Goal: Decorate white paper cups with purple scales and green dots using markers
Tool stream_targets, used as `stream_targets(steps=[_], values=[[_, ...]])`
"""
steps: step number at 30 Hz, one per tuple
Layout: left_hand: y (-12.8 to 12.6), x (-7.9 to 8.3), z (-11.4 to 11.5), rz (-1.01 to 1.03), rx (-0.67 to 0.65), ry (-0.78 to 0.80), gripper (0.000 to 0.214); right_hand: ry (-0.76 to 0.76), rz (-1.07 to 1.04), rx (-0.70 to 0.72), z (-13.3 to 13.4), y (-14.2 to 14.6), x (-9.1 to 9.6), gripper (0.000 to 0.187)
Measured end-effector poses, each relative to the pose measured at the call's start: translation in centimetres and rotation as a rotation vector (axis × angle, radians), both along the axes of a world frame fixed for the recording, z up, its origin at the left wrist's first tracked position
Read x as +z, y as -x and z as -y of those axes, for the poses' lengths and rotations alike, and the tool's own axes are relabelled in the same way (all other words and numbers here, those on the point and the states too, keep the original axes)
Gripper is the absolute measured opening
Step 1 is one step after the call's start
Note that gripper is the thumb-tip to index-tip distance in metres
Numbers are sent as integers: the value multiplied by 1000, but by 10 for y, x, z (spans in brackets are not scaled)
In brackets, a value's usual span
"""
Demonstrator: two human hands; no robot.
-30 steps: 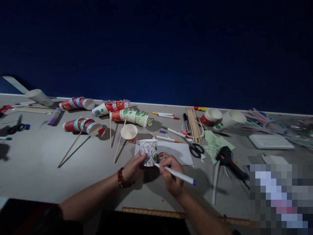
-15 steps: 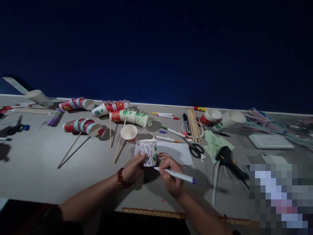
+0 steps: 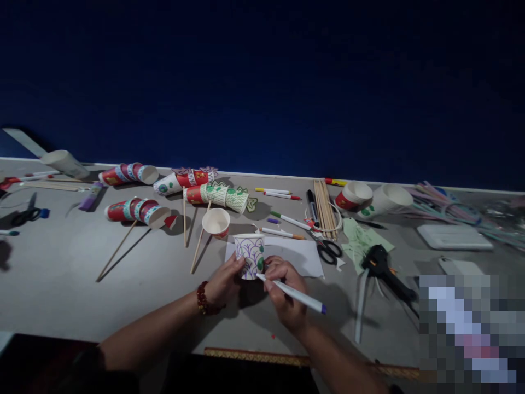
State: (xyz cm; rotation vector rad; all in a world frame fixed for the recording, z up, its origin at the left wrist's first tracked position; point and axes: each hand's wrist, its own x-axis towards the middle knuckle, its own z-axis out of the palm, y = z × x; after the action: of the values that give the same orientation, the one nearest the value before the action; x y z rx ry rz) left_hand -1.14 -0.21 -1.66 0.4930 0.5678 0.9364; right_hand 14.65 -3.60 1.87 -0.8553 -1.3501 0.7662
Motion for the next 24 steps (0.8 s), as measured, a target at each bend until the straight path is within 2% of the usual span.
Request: stream_targets(steps=[12,24], values=[[-1,2,0,16,2,-13,62,33,8,-26,1,-3,-14,9],[1,-3,1,-23,-3,7,61,51,-76,-34,0,-3,-12,10]])
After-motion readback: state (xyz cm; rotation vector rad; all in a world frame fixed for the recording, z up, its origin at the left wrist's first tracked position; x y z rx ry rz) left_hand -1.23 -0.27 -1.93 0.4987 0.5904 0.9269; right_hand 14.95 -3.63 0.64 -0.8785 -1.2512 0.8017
